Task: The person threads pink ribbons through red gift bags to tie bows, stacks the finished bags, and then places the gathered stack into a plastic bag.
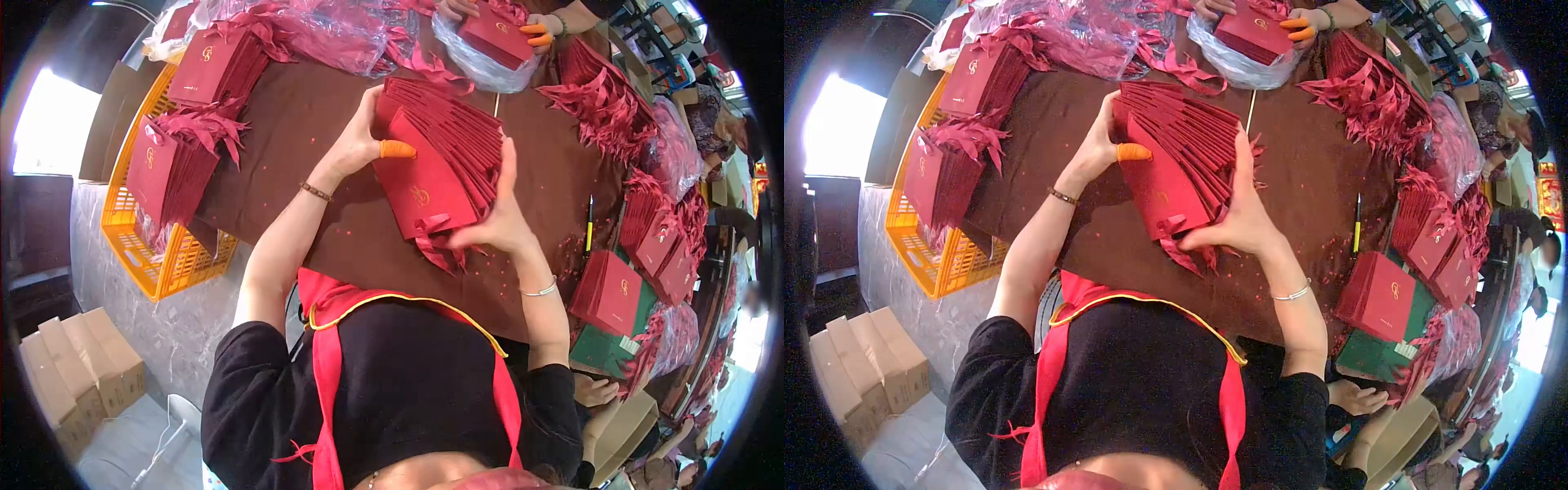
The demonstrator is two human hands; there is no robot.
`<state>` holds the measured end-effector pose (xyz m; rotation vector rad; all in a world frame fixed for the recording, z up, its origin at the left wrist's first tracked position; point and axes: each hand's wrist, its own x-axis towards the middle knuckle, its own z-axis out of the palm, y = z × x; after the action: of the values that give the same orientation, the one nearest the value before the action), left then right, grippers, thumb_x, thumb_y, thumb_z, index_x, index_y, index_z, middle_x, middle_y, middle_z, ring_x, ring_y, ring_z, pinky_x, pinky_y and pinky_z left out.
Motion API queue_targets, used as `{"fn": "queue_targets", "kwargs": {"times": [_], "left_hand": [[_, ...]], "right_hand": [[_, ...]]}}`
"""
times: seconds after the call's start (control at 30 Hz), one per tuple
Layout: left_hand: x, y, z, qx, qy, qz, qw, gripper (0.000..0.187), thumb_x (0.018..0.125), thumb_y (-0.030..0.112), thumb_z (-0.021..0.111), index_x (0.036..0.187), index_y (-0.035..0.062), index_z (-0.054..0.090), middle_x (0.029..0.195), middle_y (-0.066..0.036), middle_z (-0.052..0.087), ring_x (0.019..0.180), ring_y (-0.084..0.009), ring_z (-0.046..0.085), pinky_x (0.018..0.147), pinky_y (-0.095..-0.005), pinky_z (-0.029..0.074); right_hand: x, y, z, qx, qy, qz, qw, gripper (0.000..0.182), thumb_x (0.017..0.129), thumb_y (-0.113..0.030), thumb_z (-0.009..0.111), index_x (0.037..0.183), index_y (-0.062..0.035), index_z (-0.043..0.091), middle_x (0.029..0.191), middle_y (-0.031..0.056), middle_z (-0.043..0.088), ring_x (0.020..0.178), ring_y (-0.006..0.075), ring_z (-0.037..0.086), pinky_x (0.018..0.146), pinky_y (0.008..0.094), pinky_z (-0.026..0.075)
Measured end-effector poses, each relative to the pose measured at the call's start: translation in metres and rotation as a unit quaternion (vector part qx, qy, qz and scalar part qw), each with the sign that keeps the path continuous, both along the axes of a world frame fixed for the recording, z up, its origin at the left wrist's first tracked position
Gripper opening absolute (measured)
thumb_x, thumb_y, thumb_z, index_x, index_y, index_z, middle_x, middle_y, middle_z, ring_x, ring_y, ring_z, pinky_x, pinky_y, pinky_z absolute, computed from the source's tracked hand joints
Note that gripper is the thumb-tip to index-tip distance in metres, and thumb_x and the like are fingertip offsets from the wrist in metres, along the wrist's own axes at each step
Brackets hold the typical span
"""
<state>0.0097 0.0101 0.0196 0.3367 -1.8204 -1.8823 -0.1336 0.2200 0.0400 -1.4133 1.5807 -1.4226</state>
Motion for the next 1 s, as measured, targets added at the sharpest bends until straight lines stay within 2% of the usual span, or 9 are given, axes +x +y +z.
{"fn": "queue_targets", "kwargs": {"times": [0.13, 0.23, 0.33, 0.37, 0.47, 0.67, 0.73, 0.8, 1.0], "left_hand": [[0.009, -0.004, 0.01, 0.015, -0.001, -0.093, 0.996, 0.089, 0.06, 0.001, 0.081, 0.132, 0.0032, 0.029, 0.13, -0.008, 0.043, 0.122, -0.0175, 0.038, 0.102, -0.0326, 0.032], [0.012, 0.015, 0.002, -0.027, 0.003, -0.046, 0.999, 0.09, 0.055, 0.002, 0.085, 0.128, 0.0039, 0.033, 0.125, -0.007, 0.046, 0.119, -0.0153, 0.04, 0.101, -0.0322, 0.034], [0.011, 0.026, -0.01, 0.01, 0.011, -0.006, 1.0, 0.082, 0.057, 0.004, 0.085, 0.123, 0.0036, 0.037, 0.118, -0.007, 0.051, 0.113, -0.0139, 0.046, 0.096, -0.0313, 0.039], [0.01, 0.026, -0.012, -0.022, 0.019, 0.031, 0.999, 0.076, 0.059, 0.006, 0.085, 0.119, 0.0028, 0.039, 0.11, -0.006, 0.056, 0.104, -0.0121, 0.052, 0.089, -0.0299, 0.044], [0.003, 0.012, -0.01, -0.081, 0.012, 0.069, 0.994, 0.074, 0.058, 0.009, 0.086, 0.116, 0.0019, 0.04, 0.103, -0.006, 0.06, 0.097, -0.0124, 0.056, 0.085, -0.0306, 0.048], [-0.002, 0.007, -0.025, -0.071, 0.083, 0.061, 0.992, 0.098, 0.055, 0.011, 0.087, 0.13, 0.0052, 0.025, 0.125, -0.009, 0.047, 0.113, -0.0171, 0.048, 0.094, -0.0336, 0.042], [0.003, 0.015, -0.022, 0.175, 0.088, 0.021, 0.98, 0.099, 0.055, 0.009, 0.087, 0.133, 0.0071, 0.026, 0.126, -0.009, 0.045, 0.115, -0.0167, 0.046, 0.096, -0.0333, 0.04], [0.006, 0.014, -0.011, 0.004, 0.066, 0.023, 0.998, 0.098, 0.054, 0.004, 0.085, 0.133, 0.0079, 0.027, 0.128, -0.008, 0.044, 0.118, -0.0173, 0.044, 0.097, -0.0331, 0.04], [0.007, 0.007, -0.011, 0.093, 0.106, -0.038, 0.989, 0.114, 0.055, 0.034, 0.086, 0.143, 0.0105, 0.016, 0.141, -0.01, 0.029, 0.131, -0.0225, 0.029, 0.108, -0.0356, 0.024]], "right_hand": [[0.009, -0.007, -0.002, -0.01, 0.126, -0.075, 0.989, 0.142, 0.052, -0.016, 0.088, 0.139, -0.0117, -0.025, 0.15, 0.0123, -0.011, 0.138, 0.0238, 0.01, 0.111, 0.0393, 0.02], [0.0, -0.013, -0.009, -0.04, 0.015, -0.079, 0.996, 0.137, 0.057, -0.002, 0.082, 0.139, -0.0208, -0.026, 0.151, 0.0076, -0.006, 0.135, 0.0235, 0.02, 0.106, 0.0412, 0.031], [-0.002, -0.019, 0.0, -0.048, -0.177, -0.043, 0.982, 0.139, 0.055, -0.003, 0.084, 0.137, -0.0132, -0.028, 0.145, 0.0132, 0.015, 0.128, 0.025, 0.032, 0.102, 0.0382, 0.038], [-0.006, -0.022, -0.002, -0.034, -0.195, -0.058, 0.979, 0.135, 0.052, -0.007, 0.087, 0.143, -0.0127, -0.012, 0.138, 0.0119, 0.028, 0.125, 0.0243, 0.035, 0.104, 0.0394, 0.035], [-0.025, -0.029, 0.014, 0.081, 0.144, -0.157, 0.974, 0.102, 0.044, -0.04, 0.088, 0.129, -0.008, 0.041, 0.13, 0.0154, 0.036, 0.127, 0.0301, 0.03, 0.105, 0.0446, 0.026], [-0.021, -0.035, -0.001, 0.026, 0.196, -0.046, 0.979, 0.117, 0.046, -0.042, 0.088, 0.137, -0.0068, 0.024, 0.138, 0.0165, 0.032, 0.133, 0.0325, 0.024, 0.108, 0.0487, 0.015], [-0.02, -0.036, -0.006, 0.006, 0.182, -0.049, 0.982, 0.111, 0.051, -0.036, 0.087, 0.137, -0.005, 0.025, 0.135, 0.0162, 0.037, 0.13, 0.0325, 0.03, 0.107, 0.0474, 0.018], [-0.015, -0.039, -0.002, -0.026, 0.173, -0.051, 0.983, 0.097, 0.056, -0.029, 0.086, 0.132, -0.0044, 0.03, 0.124, 0.0152, 0.045, 0.121, 0.0315, 0.04, 0.103, 0.0429, 0.028], [-0.022, -0.045, -0.003, -0.029, 0.223, -0.075, 0.972, 0.062, 0.061, -0.016, 0.082, 0.109, -0.0004, 0.046, 0.104, 0.0135, 0.049, 0.097, 0.0297, 0.052, 0.086, 0.0367, 0.042]]}}
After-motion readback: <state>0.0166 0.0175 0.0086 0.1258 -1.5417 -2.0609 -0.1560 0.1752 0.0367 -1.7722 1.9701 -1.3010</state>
